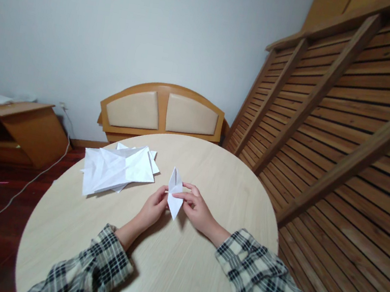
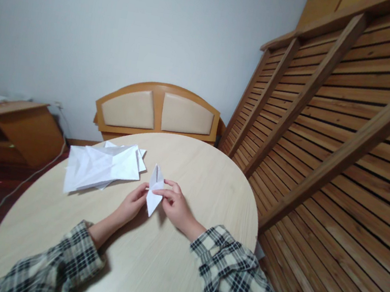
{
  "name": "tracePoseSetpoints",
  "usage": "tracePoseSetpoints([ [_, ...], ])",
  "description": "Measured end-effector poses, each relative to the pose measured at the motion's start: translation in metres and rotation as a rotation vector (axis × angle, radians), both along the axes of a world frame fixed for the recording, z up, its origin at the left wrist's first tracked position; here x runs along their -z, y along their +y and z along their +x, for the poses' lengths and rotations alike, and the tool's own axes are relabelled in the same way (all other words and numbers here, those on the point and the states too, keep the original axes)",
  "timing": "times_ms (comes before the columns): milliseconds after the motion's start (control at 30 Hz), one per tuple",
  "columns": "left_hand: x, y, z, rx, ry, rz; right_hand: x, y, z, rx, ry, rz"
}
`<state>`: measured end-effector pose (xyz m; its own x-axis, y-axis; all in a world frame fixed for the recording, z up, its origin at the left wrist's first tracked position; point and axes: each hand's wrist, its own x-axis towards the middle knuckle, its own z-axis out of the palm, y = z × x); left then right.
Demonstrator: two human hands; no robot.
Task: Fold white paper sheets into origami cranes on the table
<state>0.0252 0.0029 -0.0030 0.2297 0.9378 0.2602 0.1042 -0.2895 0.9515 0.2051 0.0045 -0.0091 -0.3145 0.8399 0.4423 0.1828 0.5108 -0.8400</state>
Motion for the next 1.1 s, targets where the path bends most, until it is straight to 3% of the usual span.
tracePoseSetpoints([
  [800, -0.001, 0.000, -0.002, -0.021, -0.078, -0.058, 0.001, 0.004, 0.000, 0.012, 0.045, 0.009],
  [1100, -0.008, -0.003, 0.002, -0.081, 0.072, 0.024, 0.000, 0.004, -0.001, 0.011, 0.009, 0.005],
])
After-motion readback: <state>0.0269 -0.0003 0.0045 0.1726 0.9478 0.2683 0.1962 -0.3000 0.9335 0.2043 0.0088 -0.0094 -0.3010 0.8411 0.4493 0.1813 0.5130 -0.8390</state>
